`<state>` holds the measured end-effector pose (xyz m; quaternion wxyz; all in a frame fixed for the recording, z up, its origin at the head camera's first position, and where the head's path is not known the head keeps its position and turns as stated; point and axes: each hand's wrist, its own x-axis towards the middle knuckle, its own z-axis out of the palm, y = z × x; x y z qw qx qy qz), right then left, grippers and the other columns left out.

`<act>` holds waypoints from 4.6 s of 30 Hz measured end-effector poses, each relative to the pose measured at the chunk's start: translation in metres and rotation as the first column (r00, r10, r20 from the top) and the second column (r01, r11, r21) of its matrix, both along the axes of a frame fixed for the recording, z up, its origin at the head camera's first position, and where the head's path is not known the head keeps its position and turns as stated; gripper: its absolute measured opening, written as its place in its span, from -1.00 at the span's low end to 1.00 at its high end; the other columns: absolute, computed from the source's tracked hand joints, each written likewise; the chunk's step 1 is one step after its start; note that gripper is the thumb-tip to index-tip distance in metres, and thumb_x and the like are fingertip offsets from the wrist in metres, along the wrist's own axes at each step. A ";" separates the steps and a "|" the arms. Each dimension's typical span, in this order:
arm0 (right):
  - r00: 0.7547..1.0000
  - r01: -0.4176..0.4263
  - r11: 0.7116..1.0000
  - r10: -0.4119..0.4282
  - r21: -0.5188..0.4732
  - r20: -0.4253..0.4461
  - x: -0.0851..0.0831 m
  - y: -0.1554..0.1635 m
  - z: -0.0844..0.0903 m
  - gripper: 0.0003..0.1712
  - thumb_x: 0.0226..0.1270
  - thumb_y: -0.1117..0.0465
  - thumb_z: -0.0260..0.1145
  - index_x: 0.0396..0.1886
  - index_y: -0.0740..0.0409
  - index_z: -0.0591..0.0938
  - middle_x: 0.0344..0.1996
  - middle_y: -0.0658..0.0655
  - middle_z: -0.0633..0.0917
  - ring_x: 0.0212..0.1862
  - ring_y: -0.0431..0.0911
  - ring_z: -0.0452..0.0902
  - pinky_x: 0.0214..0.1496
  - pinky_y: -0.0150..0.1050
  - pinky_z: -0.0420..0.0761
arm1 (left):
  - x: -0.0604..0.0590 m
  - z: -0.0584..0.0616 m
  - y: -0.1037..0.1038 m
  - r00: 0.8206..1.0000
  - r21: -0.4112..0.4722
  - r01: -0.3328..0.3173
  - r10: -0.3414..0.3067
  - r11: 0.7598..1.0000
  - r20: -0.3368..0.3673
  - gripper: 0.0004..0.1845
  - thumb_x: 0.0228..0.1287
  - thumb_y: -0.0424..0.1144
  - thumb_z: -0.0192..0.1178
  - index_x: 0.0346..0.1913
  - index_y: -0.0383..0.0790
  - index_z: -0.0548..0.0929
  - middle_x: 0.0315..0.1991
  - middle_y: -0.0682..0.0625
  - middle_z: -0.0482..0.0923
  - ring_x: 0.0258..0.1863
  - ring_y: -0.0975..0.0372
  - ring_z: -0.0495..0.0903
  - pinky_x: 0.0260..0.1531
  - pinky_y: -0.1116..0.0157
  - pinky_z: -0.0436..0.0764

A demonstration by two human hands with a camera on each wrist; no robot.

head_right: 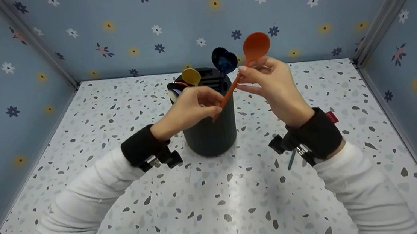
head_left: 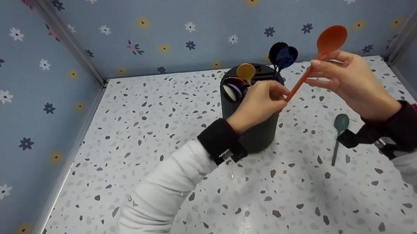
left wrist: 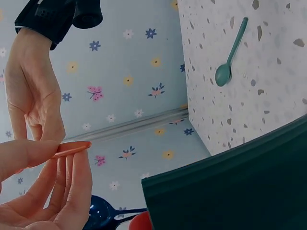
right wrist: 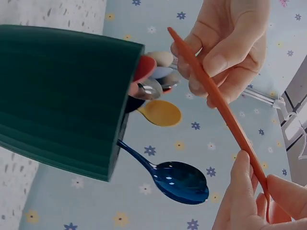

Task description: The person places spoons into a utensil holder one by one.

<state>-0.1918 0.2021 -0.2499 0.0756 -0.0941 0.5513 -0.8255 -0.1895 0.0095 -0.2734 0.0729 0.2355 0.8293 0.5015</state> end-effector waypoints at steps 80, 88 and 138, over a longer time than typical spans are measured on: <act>0.985 -0.013 0.936 -0.048 0.352 0.163 -0.037 0.086 -0.135 -0.56 0.20 0.34 0.18 0.04 0.40 0.28 -0.25 -0.03 0.56 -0.23 -0.22 0.56 -0.03 -0.34 0.55 | 0.022 -0.086 -0.016 0.964 0.020 0.229 -0.230 0.973 0.137 -0.82 0.23 -0.28 0.08 -0.32 -0.36 0.59 -0.51 -0.13 0.58 -0.58 0.22 0.55 -0.59 0.39 0.61; 0.957 0.034 0.951 -0.119 0.307 0.264 -0.037 0.105 -0.159 -0.76 0.18 0.37 0.19 -0.15 0.26 0.40 -0.41 -0.03 0.63 -0.33 -0.20 0.59 -0.13 -0.34 0.60 | 0.023 -0.109 -0.021 0.946 0.049 0.218 -0.223 0.975 0.236 -0.80 0.23 -0.29 0.07 -0.27 -0.41 0.58 -0.51 -0.14 0.58 -0.57 0.22 0.56 -0.58 0.36 0.63; 0.808 -0.051 0.861 -0.263 0.507 0.528 -0.036 0.127 -0.204 -0.93 0.13 0.38 0.20 -0.50 0.25 0.47 -0.65 0.02 0.64 -0.54 -0.18 0.62 -0.29 -0.38 0.63 | 0.046 -0.151 -0.014 0.863 0.168 0.110 -0.178 0.980 0.473 -0.76 0.24 -0.40 0.01 -0.23 -0.61 0.51 -0.35 -0.44 0.53 -0.32 -0.32 0.47 -0.42 0.09 0.64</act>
